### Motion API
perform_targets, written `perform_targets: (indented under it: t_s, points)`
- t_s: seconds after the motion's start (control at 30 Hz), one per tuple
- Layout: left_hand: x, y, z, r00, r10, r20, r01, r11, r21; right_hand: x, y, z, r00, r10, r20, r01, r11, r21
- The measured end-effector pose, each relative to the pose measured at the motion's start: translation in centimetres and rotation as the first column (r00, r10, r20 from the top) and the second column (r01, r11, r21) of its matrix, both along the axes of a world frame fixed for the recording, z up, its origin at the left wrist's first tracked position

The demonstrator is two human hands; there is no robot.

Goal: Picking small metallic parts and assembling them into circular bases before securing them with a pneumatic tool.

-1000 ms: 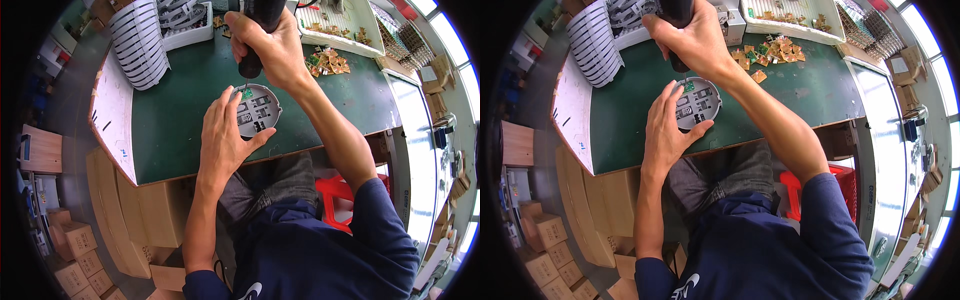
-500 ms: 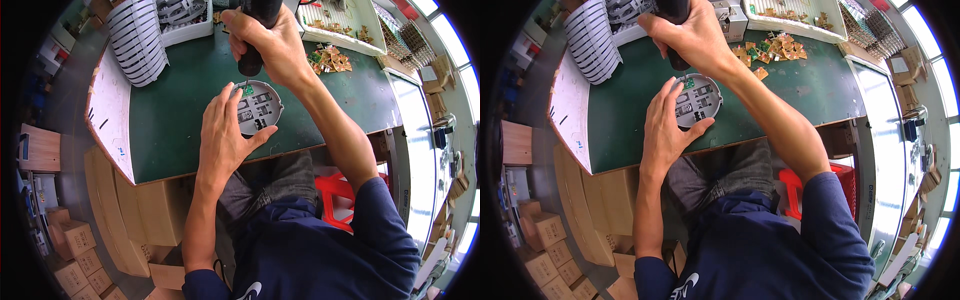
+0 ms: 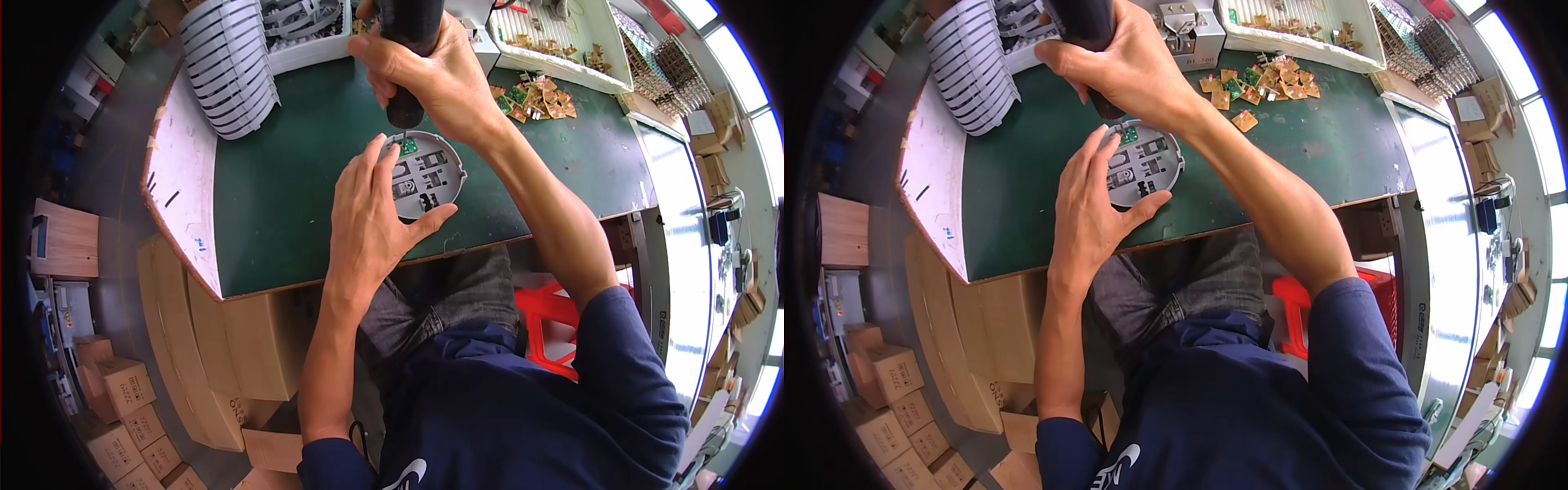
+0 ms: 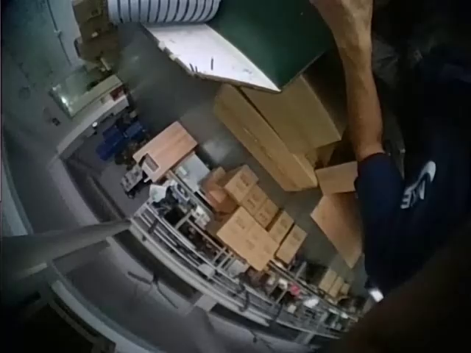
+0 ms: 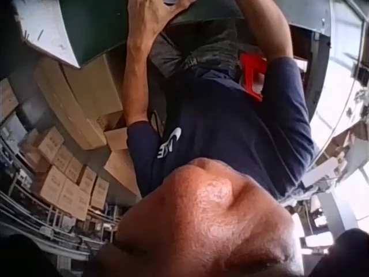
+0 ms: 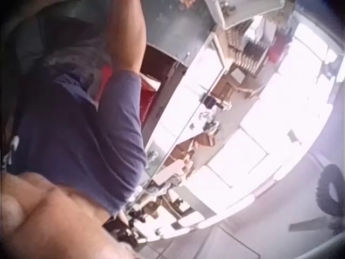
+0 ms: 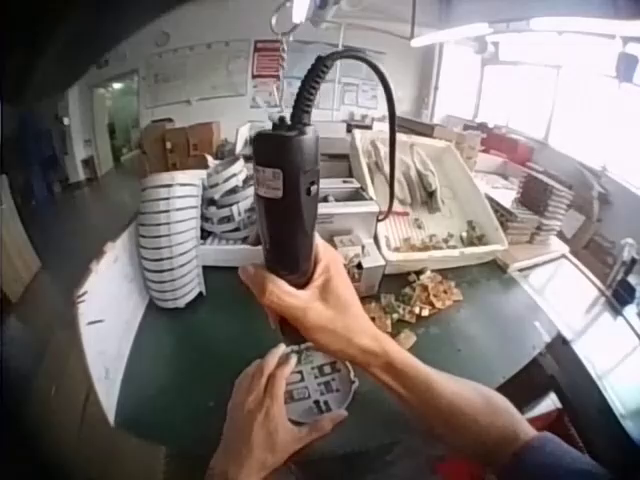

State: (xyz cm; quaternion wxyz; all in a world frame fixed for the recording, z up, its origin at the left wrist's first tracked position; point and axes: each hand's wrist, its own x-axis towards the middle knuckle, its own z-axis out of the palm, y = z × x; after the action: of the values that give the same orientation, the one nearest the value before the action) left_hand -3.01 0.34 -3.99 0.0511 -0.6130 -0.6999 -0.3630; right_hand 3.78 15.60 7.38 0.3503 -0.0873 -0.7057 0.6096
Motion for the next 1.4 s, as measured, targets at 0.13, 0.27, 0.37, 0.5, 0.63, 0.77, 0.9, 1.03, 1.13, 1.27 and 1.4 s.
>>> perform_targets:
  t_s: [0.13, 0.27, 0.37, 0.5, 0.63, 0.77, 0.9, 1.03, 1.13, 1.27, 1.4]
  points:
    - [0.4, -0.1, 0.2, 0.999, 0.008, 0.038, -0.006, 0.999, -0.038, -0.7, 0.4, -0.6, 0.999, 0.018, -0.039, -0.014, 0.993, 0.116]
    - [0.3, -0.1, 0.0, 0.996, 0.002, 0.086, 0.001, 1.000, -0.027, 0.0, 0.7, 0.1, 0.997, -0.062, -0.053, 0.070, 0.985, 0.155]
    - [0.1, -0.9, 0.4, 0.994, -0.003, 0.109, -0.003, 0.998, 0.057, 1.5, 1.9, -0.4, 0.990, -0.135, 0.049, 0.116, 0.951, 0.287]
    - [0.7, -0.9, 1.5, 0.992, -0.022, 0.128, -0.017, 0.955, 0.295, 7.4, -0.3, -3.5, 0.947, -0.135, 0.292, 0.109, 0.989, 0.104]
    - [1.6, 0.8, 3.1, 0.974, -0.201, 0.101, 0.165, 0.943, 0.289, 11.3, -3.2, -5.1, 0.933, 0.078, 0.350, 0.075, 0.911, -0.405]
    - [-4.8, 3.1, 9.5, 0.972, -0.198, 0.130, 0.137, 0.918, 0.373, 18.3, -0.9, -5.8, 0.861, -0.452, 0.233, 0.438, 0.892, 0.114]
    - [-19.1, 5.4, 19.0, 0.947, 0.274, -0.169, -0.222, 0.936, 0.274, 33.7, 6.2, -5.4, 0.162, -0.970, 0.180, 0.768, 0.238, 0.594]
    - [-26.6, 9.9, 23.7, 0.964, 0.263, 0.042, -0.223, 0.882, -0.415, 58.6, 13.5, -11.9, -0.135, -0.979, -0.153, 0.425, -0.197, 0.883]
    - [-26.9, 12.4, 23.4, 0.989, 0.149, 0.020, -0.102, 0.760, -0.641, 71.5, 11.9, -15.0, -0.323, -0.920, 0.223, 0.329, 0.112, 0.938]
    - [-28.9, 12.2, 22.6, 0.982, 0.187, 0.020, -0.128, 0.742, -0.658, 68.8, 10.8, -15.0, -0.341, -0.889, 0.305, 0.335, 0.189, 0.923]
    - [-27.7, 12.9, 23.5, 0.991, 0.133, -0.031, -0.114, 0.681, -0.724, 54.1, 9.6, -8.6, -0.108, -0.986, 0.125, 0.468, 0.061, 0.881]
